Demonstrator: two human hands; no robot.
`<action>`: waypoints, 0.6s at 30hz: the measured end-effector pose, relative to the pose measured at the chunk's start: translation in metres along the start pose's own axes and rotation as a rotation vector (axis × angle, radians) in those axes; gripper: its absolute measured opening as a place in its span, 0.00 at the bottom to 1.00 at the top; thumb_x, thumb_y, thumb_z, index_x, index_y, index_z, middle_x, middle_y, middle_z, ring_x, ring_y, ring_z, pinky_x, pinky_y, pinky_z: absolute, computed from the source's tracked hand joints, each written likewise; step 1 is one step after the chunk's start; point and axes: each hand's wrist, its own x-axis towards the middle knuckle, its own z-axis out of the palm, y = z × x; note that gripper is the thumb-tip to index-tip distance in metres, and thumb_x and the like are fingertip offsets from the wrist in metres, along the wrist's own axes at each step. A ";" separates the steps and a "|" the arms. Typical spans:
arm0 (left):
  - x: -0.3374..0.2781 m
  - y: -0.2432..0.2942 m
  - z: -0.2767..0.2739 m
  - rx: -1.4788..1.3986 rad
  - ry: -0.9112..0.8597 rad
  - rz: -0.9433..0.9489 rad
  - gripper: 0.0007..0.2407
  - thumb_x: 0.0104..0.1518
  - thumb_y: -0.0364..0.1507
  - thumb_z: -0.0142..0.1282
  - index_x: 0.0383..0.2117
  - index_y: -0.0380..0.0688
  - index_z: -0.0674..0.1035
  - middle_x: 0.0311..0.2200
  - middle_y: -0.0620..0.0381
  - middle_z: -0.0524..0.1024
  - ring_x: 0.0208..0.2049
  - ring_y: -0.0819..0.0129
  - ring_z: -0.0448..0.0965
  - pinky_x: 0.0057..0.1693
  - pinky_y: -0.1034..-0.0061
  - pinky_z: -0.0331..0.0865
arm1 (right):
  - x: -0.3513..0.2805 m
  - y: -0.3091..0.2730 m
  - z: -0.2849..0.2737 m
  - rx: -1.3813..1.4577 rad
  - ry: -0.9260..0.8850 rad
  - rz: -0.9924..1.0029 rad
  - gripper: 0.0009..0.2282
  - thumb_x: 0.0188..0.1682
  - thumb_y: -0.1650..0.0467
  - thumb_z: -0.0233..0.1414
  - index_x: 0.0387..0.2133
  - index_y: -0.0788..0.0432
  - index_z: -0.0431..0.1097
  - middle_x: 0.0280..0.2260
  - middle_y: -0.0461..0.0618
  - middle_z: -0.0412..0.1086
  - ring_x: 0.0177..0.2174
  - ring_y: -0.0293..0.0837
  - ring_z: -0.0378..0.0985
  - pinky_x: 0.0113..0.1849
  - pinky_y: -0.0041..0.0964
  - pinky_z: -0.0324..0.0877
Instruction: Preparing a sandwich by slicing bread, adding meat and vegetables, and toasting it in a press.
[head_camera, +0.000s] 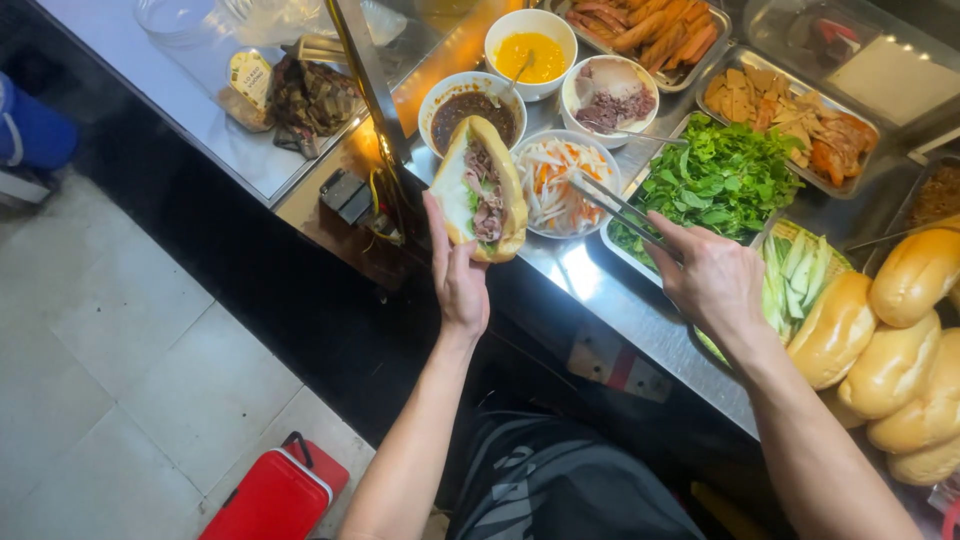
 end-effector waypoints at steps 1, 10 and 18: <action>0.005 -0.002 -0.002 0.026 -0.011 -0.024 0.33 0.60 0.21 0.34 0.74 0.51 0.41 0.76 0.52 0.34 0.74 0.54 0.48 0.70 0.60 0.58 | -0.001 -0.002 -0.003 0.017 0.032 0.004 0.16 0.50 0.61 0.59 0.53 0.42 0.77 0.30 0.50 0.77 0.24 0.51 0.78 0.27 0.45 0.71; 0.044 -0.035 0.003 0.111 -0.113 -0.035 0.32 0.61 0.21 0.35 0.74 0.49 0.42 0.77 0.50 0.34 0.75 0.56 0.44 0.73 0.64 0.49 | -0.001 -0.023 -0.066 0.367 -0.039 0.340 0.18 0.51 0.64 0.61 0.55 0.52 0.76 0.25 0.55 0.79 0.24 0.38 0.77 0.28 0.31 0.69; 0.035 -0.046 0.034 0.416 -0.233 0.140 0.32 0.61 0.21 0.35 0.74 0.39 0.42 0.77 0.43 0.36 0.78 0.55 0.36 0.78 0.66 0.34 | 0.017 -0.052 -0.068 0.608 -0.019 0.333 0.18 0.48 0.64 0.61 0.53 0.53 0.75 0.29 0.48 0.80 0.26 0.30 0.76 0.28 0.28 0.70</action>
